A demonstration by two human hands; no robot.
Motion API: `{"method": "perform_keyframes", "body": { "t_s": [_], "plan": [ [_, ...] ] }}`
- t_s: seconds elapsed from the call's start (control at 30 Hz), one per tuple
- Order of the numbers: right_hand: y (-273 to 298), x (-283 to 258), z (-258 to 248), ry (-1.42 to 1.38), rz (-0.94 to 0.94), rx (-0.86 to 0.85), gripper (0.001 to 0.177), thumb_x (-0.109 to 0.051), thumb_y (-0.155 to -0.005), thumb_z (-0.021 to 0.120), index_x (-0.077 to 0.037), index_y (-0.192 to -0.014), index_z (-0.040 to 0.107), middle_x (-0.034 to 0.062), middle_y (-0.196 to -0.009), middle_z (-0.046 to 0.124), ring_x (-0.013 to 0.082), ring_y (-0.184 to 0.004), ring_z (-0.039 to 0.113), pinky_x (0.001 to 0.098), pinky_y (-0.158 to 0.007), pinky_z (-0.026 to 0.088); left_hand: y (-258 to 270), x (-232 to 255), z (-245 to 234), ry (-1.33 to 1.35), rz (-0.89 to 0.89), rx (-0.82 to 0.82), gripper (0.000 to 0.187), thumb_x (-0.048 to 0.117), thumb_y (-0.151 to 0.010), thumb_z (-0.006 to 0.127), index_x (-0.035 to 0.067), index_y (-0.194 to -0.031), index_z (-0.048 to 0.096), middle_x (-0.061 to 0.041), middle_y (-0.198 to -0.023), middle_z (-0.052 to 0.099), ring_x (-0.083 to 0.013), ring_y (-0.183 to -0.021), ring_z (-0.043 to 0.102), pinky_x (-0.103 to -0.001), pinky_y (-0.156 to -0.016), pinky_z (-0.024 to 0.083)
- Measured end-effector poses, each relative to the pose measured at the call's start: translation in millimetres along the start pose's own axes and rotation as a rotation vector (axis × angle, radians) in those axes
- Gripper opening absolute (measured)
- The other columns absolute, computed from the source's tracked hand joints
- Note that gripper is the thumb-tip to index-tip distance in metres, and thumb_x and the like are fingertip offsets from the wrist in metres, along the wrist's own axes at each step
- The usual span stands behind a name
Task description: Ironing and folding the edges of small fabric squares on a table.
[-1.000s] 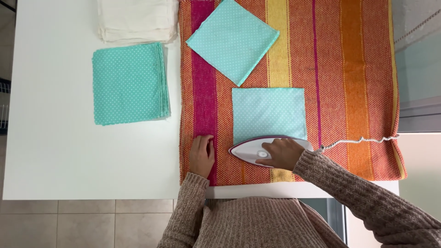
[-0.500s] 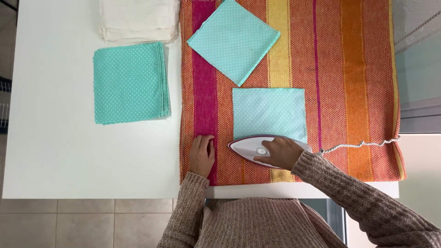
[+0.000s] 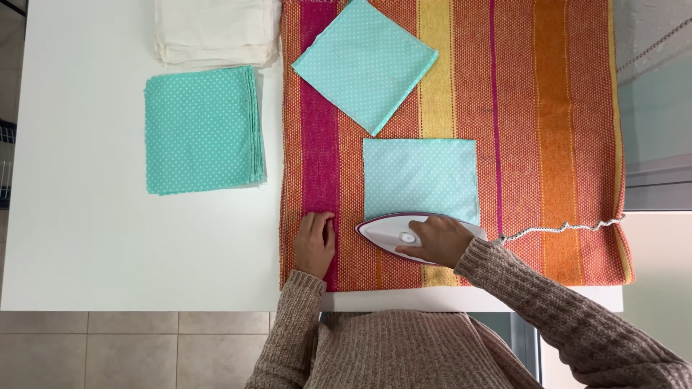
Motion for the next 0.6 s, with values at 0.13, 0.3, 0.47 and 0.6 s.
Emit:
{"method": "perform_keyframes", "body": {
  "t_s": [0.13, 0.3, 0.47, 0.6],
  "plan": [
    [0, -3, -2, 0.008, -0.01, 0.03, 0.064, -0.072, -0.088, 0.057, -0.012, -0.105, 0.072, 0.0182, -0.074, 0.071, 0.0352, -0.08, 0.076, 0.0429, -0.072, 0.062, -2, 1, -1, 0.01, -0.009, -0.005, 0.019, 0.003, -0.095, 0.06, 0.012, -0.11, 0.066, -0.006, -0.098, 0.059, -0.0261, -0.092, 0.065, -0.039, -0.08, 0.057],
    [2, -4, -5, -0.006, -0.024, 0.044, 0.064, -0.072, -0.089, 0.056, -0.012, -0.104, 0.072, 0.0193, -0.075, 0.071, 0.0365, -0.079, 0.076, 0.0423, -0.072, 0.062, -2, 5, -4, 0.0, 0.011, -0.001, 0.019, 0.002, -0.095, 0.059, 0.013, -0.11, 0.065, -0.007, -0.098, 0.059, -0.0273, -0.092, 0.065, -0.039, -0.081, 0.057],
    [0, -4, -1, 0.0, -0.013, 0.054, 0.064, -0.072, -0.087, 0.058, -0.012, -0.103, 0.073, 0.0203, -0.075, 0.071, 0.0375, -0.079, 0.076, 0.0438, -0.072, 0.062, -3, 6, -3, -0.002, -0.007, 0.011, 0.02, 0.001, -0.095, 0.059, 0.013, -0.11, 0.065, -0.006, -0.098, 0.059, -0.027, -0.093, 0.065, -0.039, -0.081, 0.056],
    [-2, 0, 6, 0.011, -0.002, 0.062, 0.064, -0.072, -0.087, 0.058, -0.012, -0.104, 0.073, 0.0196, -0.077, 0.072, 0.0373, -0.081, 0.076, 0.043, -0.072, 0.062, -2, 2, -1, -0.006, 0.01, 0.025, 0.02, 0.001, -0.095, 0.06, 0.013, -0.11, 0.065, -0.006, -0.099, 0.059, -0.0275, -0.094, 0.065, -0.04, -0.081, 0.056]
  ]
}}
Point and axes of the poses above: each hand's wrist, its own y-axis away from the middle knuckle, its own z-axis out of the palm, x = y × z, the point moved 3 cm from there along -y, towards the middle knuckle
